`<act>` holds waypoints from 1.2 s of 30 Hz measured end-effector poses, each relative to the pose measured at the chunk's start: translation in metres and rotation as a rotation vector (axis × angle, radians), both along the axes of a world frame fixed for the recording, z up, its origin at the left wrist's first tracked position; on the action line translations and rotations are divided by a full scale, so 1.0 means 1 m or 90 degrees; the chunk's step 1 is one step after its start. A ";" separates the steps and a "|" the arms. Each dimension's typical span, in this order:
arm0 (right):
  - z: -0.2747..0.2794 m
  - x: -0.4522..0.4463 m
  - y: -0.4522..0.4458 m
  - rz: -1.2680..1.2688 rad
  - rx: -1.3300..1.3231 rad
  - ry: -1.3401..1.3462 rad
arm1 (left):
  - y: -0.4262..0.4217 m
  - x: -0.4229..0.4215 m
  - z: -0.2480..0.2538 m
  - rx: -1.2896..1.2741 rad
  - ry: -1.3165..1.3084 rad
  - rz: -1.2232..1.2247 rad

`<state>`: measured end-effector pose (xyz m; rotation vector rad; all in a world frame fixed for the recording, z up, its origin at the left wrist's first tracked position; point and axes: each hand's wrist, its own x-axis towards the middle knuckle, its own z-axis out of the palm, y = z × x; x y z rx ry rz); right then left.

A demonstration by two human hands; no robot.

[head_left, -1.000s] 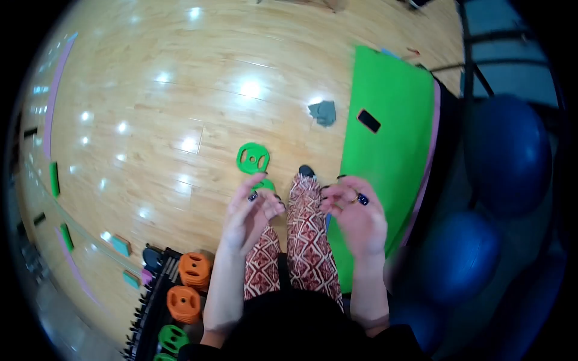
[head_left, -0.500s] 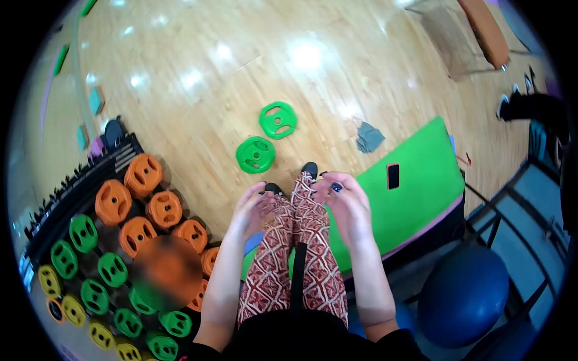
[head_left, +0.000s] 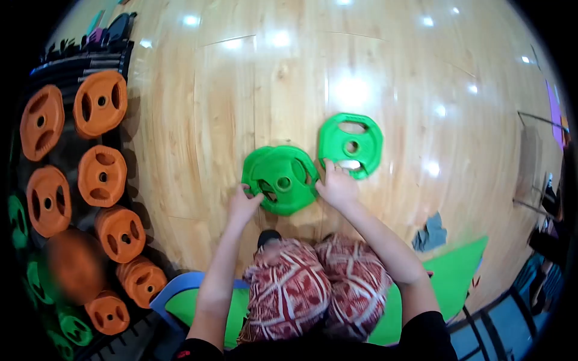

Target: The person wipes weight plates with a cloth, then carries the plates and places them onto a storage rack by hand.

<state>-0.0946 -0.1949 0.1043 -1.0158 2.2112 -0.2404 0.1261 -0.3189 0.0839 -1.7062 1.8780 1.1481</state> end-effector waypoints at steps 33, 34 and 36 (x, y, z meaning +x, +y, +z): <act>0.008 0.056 0.023 0.023 -0.043 -0.178 | 0.042 0.042 0.040 0.420 0.553 0.712; 0.023 0.050 0.020 0.036 -0.031 -0.185 | 0.039 0.039 0.057 0.406 0.542 0.702; 0.053 0.040 0.013 0.028 -0.067 -0.180 | 0.030 0.025 0.099 0.381 0.564 0.712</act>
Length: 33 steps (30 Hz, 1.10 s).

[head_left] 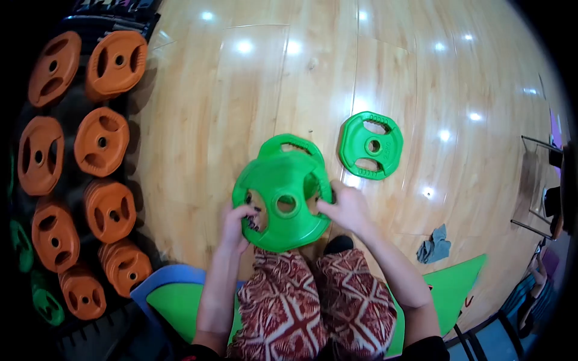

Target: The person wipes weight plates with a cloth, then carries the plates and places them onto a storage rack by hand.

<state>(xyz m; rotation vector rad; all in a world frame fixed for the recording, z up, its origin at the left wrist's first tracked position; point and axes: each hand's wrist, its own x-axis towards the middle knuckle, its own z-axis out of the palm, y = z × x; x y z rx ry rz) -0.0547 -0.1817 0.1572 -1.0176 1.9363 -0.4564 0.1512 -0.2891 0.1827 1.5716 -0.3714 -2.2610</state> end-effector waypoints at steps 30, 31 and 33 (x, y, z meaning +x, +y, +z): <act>0.678 0.198 -0.058 0.581 -0.263 0.058 | 0.158 0.198 0.653 -0.311 -0.479 0.368; 0.679 0.212 -0.067 0.623 -0.283 0.079 | 0.151 0.200 0.667 -0.272 -0.422 0.456; 0.676 0.233 -0.083 0.676 -0.320 0.097 | 0.144 0.213 0.657 -0.300 -0.436 0.502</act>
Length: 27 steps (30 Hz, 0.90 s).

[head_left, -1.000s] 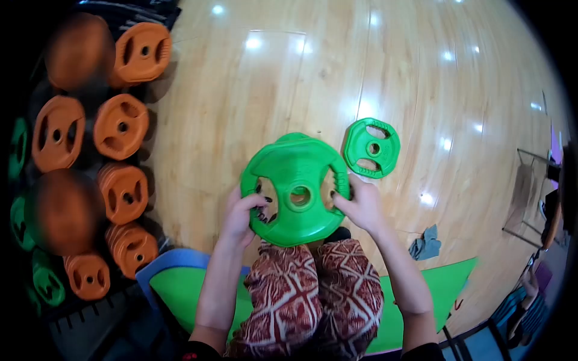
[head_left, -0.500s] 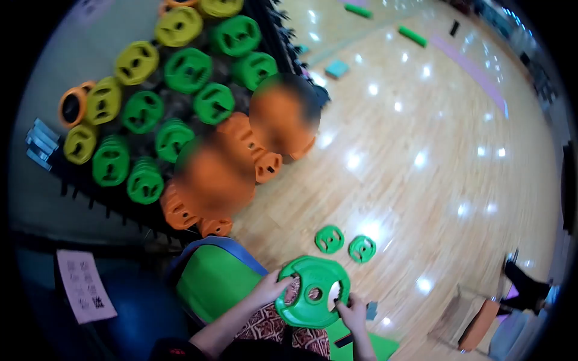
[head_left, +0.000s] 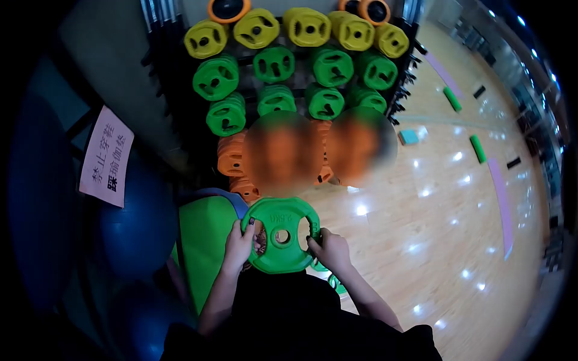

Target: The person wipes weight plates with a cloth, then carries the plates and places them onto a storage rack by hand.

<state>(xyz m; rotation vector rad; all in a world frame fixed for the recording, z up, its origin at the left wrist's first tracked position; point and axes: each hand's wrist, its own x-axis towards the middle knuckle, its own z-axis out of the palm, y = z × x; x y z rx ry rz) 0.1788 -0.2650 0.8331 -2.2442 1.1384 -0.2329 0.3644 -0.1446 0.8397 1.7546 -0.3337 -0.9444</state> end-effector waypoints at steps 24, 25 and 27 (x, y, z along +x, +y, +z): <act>-0.025 0.325 -0.387 -0.171 -0.150 -0.128 | -0.416 0.328 -0.029 -0.186 -0.098 -0.074; -0.032 0.331 -0.396 -0.160 -0.184 -0.120 | -0.422 0.332 -0.034 -0.197 -0.068 -0.075; -0.039 0.339 -0.410 -0.140 -0.213 -0.109 | -0.422 0.333 -0.039 -0.203 -0.080 -0.042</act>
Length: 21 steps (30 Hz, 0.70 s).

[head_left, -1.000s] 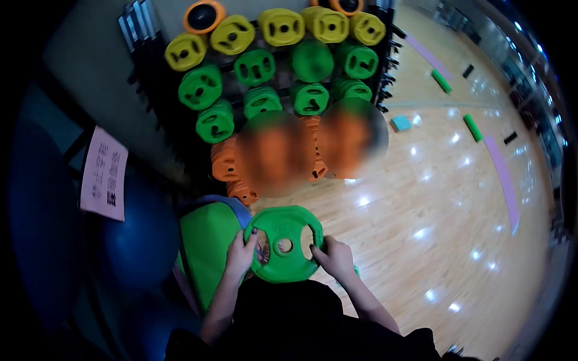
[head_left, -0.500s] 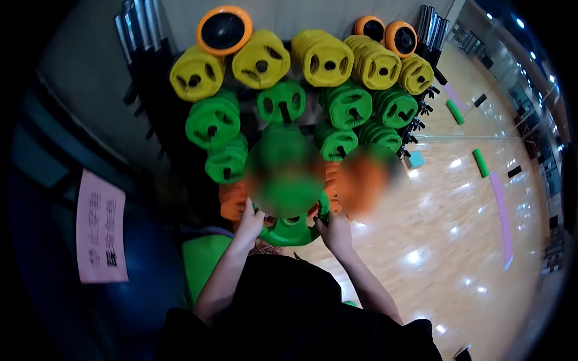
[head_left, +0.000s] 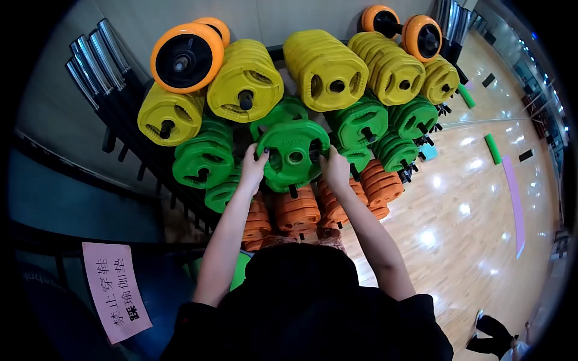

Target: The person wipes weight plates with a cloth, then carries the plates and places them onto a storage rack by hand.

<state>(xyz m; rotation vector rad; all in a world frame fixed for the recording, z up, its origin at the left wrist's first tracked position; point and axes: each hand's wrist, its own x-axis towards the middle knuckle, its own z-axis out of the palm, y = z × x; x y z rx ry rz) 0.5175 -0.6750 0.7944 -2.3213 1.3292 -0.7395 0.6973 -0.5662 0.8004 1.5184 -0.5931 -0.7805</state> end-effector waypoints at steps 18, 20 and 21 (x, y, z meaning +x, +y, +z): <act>-0.032 0.045 -0.030 0.033 0.136 -0.025 | -0.009 0.021 -0.030 0.101 0.048 0.122; -0.011 0.045 -0.026 0.056 0.339 0.014 | 0.000 -0.005 0.005 0.049 0.328 0.092; -0.009 0.046 -0.022 0.034 0.573 -0.188 | 0.001 -0.006 -0.007 0.058 0.425 0.069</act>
